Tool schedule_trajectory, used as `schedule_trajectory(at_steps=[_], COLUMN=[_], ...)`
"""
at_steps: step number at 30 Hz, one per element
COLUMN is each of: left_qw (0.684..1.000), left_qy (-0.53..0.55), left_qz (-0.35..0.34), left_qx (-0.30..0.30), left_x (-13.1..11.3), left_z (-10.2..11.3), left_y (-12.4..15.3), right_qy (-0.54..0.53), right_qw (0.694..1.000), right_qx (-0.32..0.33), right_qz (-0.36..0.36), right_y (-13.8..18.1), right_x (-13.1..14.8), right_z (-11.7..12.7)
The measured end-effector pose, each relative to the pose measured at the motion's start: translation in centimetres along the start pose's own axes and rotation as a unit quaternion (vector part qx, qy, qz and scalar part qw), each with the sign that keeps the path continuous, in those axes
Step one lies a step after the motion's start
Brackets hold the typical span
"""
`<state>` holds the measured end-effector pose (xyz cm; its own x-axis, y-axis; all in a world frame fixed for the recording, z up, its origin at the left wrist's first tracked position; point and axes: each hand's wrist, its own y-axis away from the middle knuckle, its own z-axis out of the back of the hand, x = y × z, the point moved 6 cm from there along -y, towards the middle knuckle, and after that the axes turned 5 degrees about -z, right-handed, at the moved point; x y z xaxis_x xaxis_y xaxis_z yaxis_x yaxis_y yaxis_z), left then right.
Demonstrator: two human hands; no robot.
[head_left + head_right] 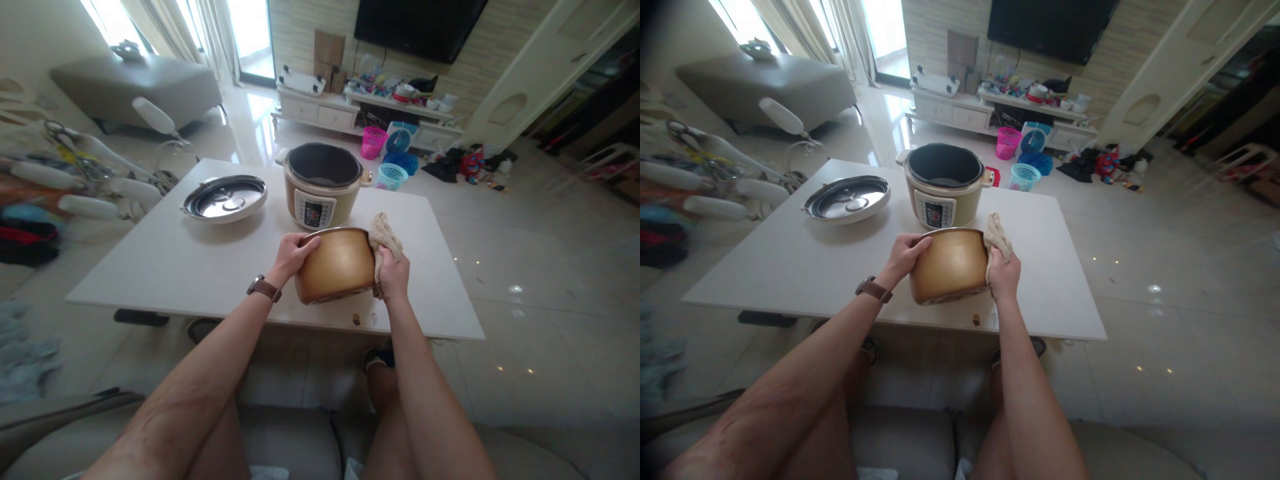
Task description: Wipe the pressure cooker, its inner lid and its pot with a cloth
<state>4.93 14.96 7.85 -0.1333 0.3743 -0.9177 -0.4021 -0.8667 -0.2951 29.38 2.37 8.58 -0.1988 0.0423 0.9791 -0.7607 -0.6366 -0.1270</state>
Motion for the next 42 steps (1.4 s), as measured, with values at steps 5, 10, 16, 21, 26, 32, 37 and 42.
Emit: schedule_trajectory(at_steps=[5,10,16,21,26,32,37,42], left_qw=[1.0,0.999,1.0,0.999,1.0,0.997,0.998,0.997], left_qy=[-0.013,-0.021,-0.022,-0.018,0.008,0.044,0.046,-0.053], left_qz=[0.017,0.025,0.018,0.031,0.028,0.037,0.014,-0.036], left_qx=[0.002,-0.003,-0.012,0.002,-0.011,-0.046,-0.027,-0.03], left_x=[0.5,0.7,1.0,0.9,1.4,3.4,3.1,0.1], left_z=[-0.1,-0.1,-0.2,-0.2,0.0,-0.2,-0.4,0.0], left_y=[0.3,0.2,0.1,0.5,0.6,1.4,1.4,0.8], right_qy=[0.016,0.129,0.206,0.087,0.007,0.006,0.01,0.022], right_qw=[0.997,0.948,0.903,0.963,0.996,0.999,0.996,0.997], right_qx=[0.019,0.147,0.205,0.135,0.05,0.024,0.024,0.007], right_qz=[0.075,0.253,0.315,0.219,0.076,0.044,0.08,0.073], right_y=[0.9,4.5,6.6,3.6,0.5,-0.4,0.2,0.4], right_x=[1.3,5.8,7.7,5.3,1.4,0.5,1.5,1.5], right_z=[-0.4,-2.4,-3.5,-2.2,-0.8,-0.3,-0.1,0.2])
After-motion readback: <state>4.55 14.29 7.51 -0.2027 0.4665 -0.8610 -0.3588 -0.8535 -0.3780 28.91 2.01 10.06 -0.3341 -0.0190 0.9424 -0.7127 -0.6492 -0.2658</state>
